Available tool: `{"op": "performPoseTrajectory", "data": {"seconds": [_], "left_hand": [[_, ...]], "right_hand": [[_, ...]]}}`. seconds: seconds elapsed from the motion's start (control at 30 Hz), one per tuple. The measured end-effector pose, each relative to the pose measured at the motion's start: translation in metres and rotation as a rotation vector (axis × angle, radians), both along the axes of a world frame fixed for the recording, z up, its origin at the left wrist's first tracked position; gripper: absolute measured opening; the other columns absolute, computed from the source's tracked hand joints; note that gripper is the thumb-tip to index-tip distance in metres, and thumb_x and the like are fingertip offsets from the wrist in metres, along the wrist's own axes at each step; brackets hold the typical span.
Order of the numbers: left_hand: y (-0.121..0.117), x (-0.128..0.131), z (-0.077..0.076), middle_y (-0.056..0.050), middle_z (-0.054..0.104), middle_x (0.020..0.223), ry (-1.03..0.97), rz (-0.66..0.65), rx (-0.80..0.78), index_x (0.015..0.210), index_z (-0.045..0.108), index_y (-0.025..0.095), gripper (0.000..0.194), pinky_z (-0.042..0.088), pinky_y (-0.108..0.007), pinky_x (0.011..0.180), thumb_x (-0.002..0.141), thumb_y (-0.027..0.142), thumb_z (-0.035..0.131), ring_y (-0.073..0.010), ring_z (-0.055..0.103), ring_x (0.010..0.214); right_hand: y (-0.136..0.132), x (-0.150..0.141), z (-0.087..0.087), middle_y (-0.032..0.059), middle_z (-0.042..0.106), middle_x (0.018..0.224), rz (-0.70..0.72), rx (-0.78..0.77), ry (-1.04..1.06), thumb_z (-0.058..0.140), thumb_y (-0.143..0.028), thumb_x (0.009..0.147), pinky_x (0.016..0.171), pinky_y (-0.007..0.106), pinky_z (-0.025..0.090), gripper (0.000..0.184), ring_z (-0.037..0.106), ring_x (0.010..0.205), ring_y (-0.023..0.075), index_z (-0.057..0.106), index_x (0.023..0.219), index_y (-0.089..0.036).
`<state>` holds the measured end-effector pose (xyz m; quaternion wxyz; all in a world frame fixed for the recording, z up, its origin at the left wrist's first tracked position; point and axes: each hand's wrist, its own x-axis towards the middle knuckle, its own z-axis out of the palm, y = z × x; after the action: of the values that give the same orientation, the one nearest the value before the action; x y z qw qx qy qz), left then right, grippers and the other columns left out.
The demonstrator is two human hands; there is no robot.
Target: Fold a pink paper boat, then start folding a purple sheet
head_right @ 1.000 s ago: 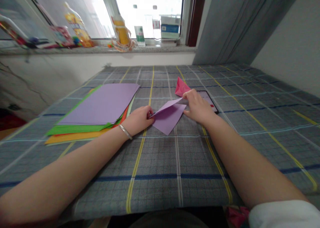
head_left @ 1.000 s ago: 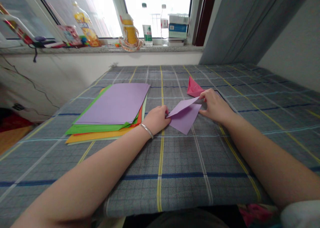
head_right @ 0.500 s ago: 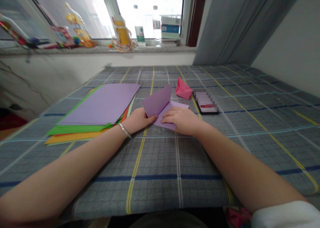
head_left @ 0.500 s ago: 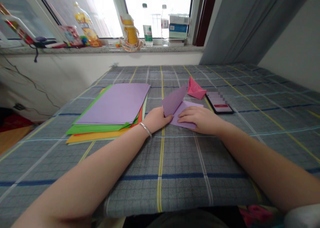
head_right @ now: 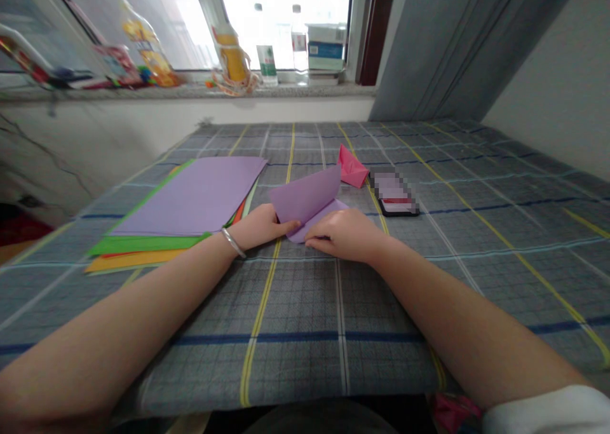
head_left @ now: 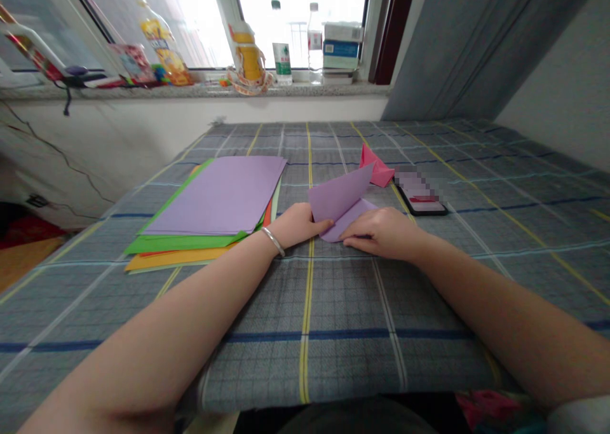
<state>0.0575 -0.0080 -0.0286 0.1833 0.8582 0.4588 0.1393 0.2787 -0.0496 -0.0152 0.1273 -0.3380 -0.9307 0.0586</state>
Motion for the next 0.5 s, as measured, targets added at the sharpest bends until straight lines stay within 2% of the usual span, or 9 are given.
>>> {"op": "performPoseTrajectory", "data": {"seconds": [0.1, 0.23, 0.37, 0.5], "left_hand": [[0.001, -0.004, 0.003, -0.005, 0.070, 0.096, 0.070, -0.085, -0.014, 0.105, 0.064, 0.016, 0.037, 0.048, -0.028, 0.075, 0.076, 0.038, 0.061, -0.0205, 0.064, 0.084], [0.004, -0.009, 0.006, -0.003, 0.068, 0.081, 0.157, -0.147, -0.070, 0.092, 0.064, 0.016, 0.027, 0.044, -0.025, 0.063, 0.076, 0.037, 0.058, -0.0175, 0.062, 0.070], [0.003, -0.009, 0.007, -0.003, 0.068, 0.081, 0.176, -0.163, -0.076, 0.091, 0.065, 0.017, 0.025, 0.043, -0.026, 0.063, 0.077, 0.035, 0.054, -0.0175, 0.061, 0.071], [0.001, -0.007, 0.010, -0.004, 0.068, 0.079, 0.175, -0.155, -0.109, 0.088, 0.067, 0.017, 0.024, 0.044, -0.026, 0.064, 0.077, 0.032, 0.050, -0.0180, 0.061, 0.070]], "right_hand": [[0.002, 0.002, 0.000, 0.0016, 0.072, 0.083, -0.134, -0.026, 0.025, 0.052, -0.037, 0.088, 0.065, 0.027, 0.040, 0.024, 0.062, 0.071, 0.0169, 0.072, 0.093, -0.025], [0.009, 0.008, -0.002, 0.0004, 0.065, 0.072, -0.262, -0.101, 0.061, 0.053, -0.036, 0.084, 0.056, 0.026, 0.031, 0.020, 0.052, 0.060, 0.0140, 0.066, 0.087, -0.021], [0.019, 0.012, -0.007, -0.0001, 0.060, 0.068, -0.313, -0.184, 0.153, 0.049, -0.040, 0.085, 0.056, 0.026, 0.031, 0.025, 0.052, 0.062, 0.0152, 0.061, 0.076, -0.019], [0.024, 0.008, -0.013, 0.0023, 0.067, 0.081, -0.417, -0.237, 0.248, 0.051, -0.041, 0.085, 0.062, 0.028, 0.036, 0.025, 0.059, 0.074, 0.0186, 0.066, 0.083, -0.020]]}}
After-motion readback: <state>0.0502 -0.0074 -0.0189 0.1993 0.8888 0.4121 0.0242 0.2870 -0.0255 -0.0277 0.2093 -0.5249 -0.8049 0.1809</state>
